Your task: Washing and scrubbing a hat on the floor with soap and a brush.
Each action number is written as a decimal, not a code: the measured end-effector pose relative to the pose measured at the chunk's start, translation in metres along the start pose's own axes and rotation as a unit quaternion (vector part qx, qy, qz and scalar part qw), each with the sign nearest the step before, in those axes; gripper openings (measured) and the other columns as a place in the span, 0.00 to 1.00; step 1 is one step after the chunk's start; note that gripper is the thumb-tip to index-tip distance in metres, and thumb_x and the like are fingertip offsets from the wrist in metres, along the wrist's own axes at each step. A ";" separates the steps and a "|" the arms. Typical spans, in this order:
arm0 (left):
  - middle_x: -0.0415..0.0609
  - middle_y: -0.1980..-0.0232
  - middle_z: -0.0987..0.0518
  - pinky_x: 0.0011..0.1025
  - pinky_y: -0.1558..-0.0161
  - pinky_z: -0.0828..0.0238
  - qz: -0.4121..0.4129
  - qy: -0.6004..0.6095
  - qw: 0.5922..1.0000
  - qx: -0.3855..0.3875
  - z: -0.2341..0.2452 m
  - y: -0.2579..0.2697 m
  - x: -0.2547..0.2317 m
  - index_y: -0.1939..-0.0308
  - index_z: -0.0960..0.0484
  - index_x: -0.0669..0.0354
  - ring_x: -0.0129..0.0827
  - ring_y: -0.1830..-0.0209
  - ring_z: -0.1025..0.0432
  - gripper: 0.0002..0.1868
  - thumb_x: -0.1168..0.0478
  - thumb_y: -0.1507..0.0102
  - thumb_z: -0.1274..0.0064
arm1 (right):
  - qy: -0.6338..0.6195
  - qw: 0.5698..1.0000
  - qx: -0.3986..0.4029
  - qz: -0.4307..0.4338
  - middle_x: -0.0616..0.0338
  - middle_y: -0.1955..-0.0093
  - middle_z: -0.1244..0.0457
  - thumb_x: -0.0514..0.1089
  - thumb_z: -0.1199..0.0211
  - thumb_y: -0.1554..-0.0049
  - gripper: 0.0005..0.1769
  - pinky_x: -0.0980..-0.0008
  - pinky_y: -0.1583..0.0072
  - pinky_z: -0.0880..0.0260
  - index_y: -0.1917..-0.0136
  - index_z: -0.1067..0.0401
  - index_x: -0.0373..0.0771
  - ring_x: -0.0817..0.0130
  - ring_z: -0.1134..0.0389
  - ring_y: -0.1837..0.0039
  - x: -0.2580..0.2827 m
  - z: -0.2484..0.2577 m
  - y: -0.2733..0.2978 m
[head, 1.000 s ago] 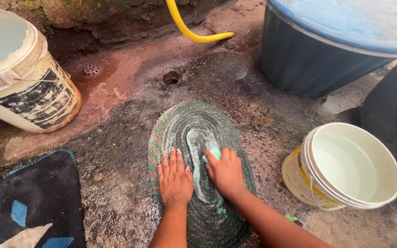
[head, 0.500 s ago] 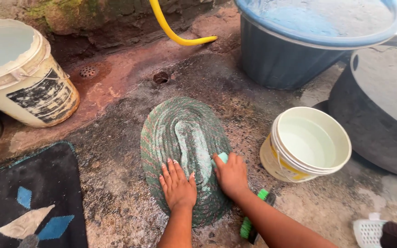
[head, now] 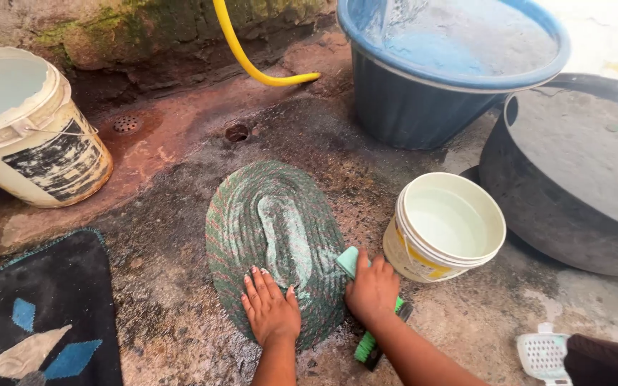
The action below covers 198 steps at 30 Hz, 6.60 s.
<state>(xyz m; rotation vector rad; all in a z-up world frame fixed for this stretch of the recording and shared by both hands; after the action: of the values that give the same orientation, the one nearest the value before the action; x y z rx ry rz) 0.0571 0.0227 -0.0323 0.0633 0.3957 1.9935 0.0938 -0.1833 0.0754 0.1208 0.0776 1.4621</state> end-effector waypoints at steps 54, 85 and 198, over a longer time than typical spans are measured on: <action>0.44 0.14 0.68 0.43 0.20 0.73 0.024 0.101 0.994 -0.032 0.001 0.053 -0.012 0.19 0.60 0.53 0.43 0.15 0.77 0.50 0.44 0.37 0.50 | -0.205 0.863 -0.120 0.446 0.51 0.36 0.37 0.41 0.37 0.48 0.13 0.53 0.32 0.36 0.49 0.25 0.40 0.49 0.39 0.29 0.111 0.009 0.064; 0.40 0.19 0.45 0.43 0.23 0.62 -0.323 0.015 0.926 -0.196 0.147 -0.012 -0.250 0.24 0.38 0.50 0.39 0.18 0.59 0.29 0.59 0.31 0.69 | -0.068 0.938 -0.250 0.230 0.47 0.31 0.38 0.45 0.41 0.46 0.25 0.44 0.33 0.41 0.35 0.31 0.37 0.45 0.43 0.25 -0.042 0.147 -0.058; 0.47 0.23 0.35 0.42 0.25 0.48 0.039 0.267 0.962 -0.043 -0.012 -0.001 -0.001 0.32 0.28 0.53 0.49 0.20 0.49 0.25 0.48 0.28 0.66 | -0.149 0.971 0.103 0.154 0.57 0.19 0.52 0.59 0.49 0.38 0.23 0.24 0.25 0.68 0.34 0.30 0.50 0.49 0.66 0.15 0.093 -0.042 0.010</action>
<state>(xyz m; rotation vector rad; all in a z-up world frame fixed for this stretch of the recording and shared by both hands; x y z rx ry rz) 0.0561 0.0198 -0.0437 -0.5329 0.6563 2.0869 0.0883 -0.0880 0.0373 0.5408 -0.0380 1.7276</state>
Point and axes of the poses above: each hand's wrist, its own y-axis away from the middle knuckle, its own z-axis out of the back of the hand, x = y × z, the point moved 7 cm from there along -y, towards the middle knuckle
